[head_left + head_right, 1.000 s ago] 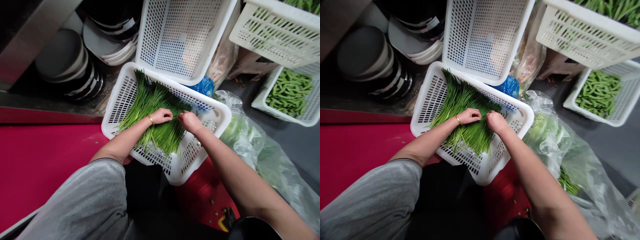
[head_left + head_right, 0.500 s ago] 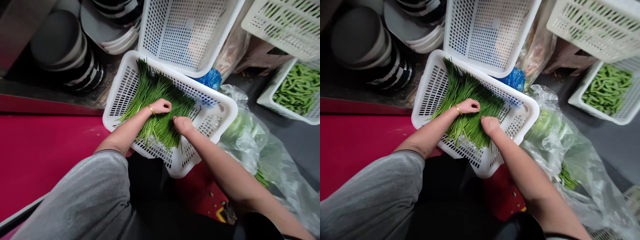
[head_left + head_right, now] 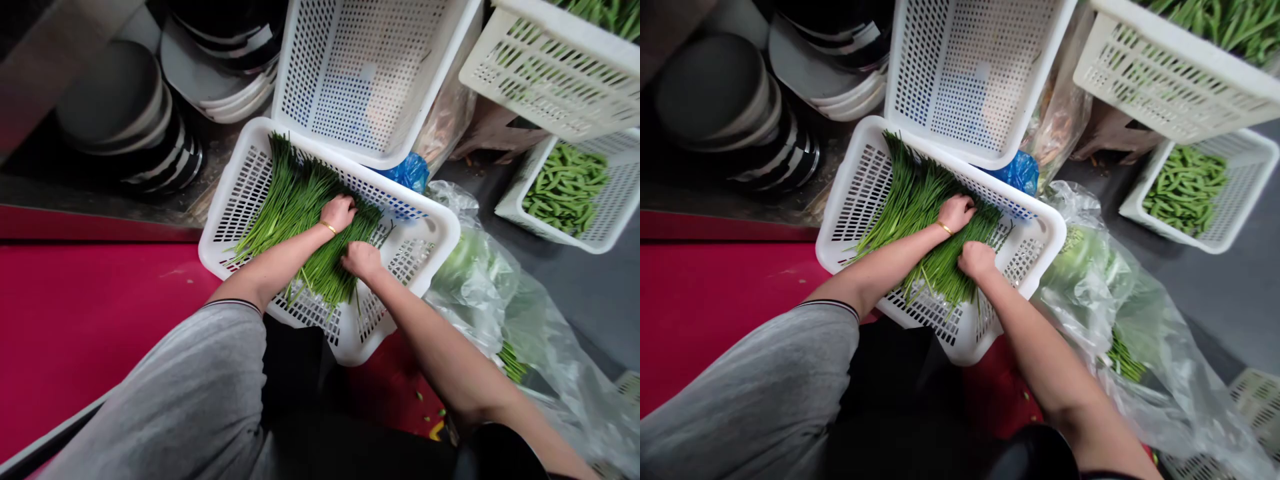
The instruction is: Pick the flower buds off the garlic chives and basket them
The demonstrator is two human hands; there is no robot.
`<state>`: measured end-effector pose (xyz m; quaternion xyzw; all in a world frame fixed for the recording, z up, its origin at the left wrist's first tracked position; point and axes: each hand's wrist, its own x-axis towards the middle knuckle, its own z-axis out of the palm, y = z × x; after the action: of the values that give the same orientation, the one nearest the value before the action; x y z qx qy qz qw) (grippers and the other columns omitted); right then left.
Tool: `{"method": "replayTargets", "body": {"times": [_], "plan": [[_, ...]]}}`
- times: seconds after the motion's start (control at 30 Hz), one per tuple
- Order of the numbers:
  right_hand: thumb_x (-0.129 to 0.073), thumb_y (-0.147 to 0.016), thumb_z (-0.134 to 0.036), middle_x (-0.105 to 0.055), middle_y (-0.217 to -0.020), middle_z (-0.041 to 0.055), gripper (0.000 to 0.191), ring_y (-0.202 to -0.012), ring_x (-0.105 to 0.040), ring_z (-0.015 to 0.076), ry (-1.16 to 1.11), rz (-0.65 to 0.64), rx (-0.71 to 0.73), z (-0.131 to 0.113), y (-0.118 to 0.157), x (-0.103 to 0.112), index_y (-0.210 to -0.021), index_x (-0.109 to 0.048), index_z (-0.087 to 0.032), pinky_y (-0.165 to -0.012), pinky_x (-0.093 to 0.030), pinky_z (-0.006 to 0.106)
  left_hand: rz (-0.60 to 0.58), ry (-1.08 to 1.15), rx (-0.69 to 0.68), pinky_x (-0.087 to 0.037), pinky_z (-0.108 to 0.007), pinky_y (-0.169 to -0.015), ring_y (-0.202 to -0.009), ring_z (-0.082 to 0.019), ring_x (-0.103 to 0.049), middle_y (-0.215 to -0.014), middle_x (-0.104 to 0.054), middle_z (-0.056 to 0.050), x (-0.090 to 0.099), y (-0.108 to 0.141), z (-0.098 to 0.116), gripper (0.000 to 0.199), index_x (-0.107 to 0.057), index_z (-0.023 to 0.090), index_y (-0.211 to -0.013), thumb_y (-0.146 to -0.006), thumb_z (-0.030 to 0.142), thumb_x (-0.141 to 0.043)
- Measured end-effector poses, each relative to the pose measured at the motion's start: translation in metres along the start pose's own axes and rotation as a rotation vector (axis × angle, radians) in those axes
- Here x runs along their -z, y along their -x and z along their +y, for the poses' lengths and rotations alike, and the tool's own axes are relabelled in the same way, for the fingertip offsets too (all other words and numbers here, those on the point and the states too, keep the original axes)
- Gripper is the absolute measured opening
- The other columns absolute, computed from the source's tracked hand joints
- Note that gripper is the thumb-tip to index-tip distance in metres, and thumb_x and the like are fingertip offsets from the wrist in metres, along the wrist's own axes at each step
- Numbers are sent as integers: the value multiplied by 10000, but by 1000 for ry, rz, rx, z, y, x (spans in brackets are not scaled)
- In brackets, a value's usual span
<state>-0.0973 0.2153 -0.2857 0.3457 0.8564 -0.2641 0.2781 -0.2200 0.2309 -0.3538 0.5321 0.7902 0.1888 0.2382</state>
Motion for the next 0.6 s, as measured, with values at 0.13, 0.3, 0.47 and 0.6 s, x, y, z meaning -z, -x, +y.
{"method": "replayTargets", "body": {"times": [0.13, 0.3, 0.47, 0.6], "plan": [[-455, -802, -219, -707, -908, 77, 118, -794, -695, 156, -396, 97, 76, 22, 26, 16, -711, -516, -177, -698, -543, 256, 10, 7, 72, -481, -350, -737, -826, -237, -623, -927, -662, -103, -5, -13, -2, 93, -687, 171, -839, -814, 257, -660], [-638, -657, -307, -607, -751, -22, 269, -506, -589, 85, -1482, 253, 210, 48, 52, 26, -626, -397, -193, -486, -504, 242, 56, 85, 73, -481, -351, -795, -852, -228, -620, -892, -679, -96, -7, -12, -7, 101, -684, 156, -869, -816, 238, -659], [-752, -593, -301, -583, -625, -76, 345, -468, -576, 90, -1509, 237, 203, 53, 47, 35, -745, -457, -207, -454, -486, 226, 80, 49, 20, -483, -330, -751, -840, -220, -634, -906, -693, -81, -10, -14, -10, 116, -721, 192, -864, -831, 216, -612], [-739, -602, -355, -580, -583, -65, 317, -477, -577, 100, -1391, 249, 121, 52, 40, 40, -808, -573, -181, -504, -505, 251, 56, 18, 61, -476, -321, -693, -807, -220, -644, -914, -690, -83, -9, -17, -8, 129, -737, 197, -824, -800, 181, -611]]}}
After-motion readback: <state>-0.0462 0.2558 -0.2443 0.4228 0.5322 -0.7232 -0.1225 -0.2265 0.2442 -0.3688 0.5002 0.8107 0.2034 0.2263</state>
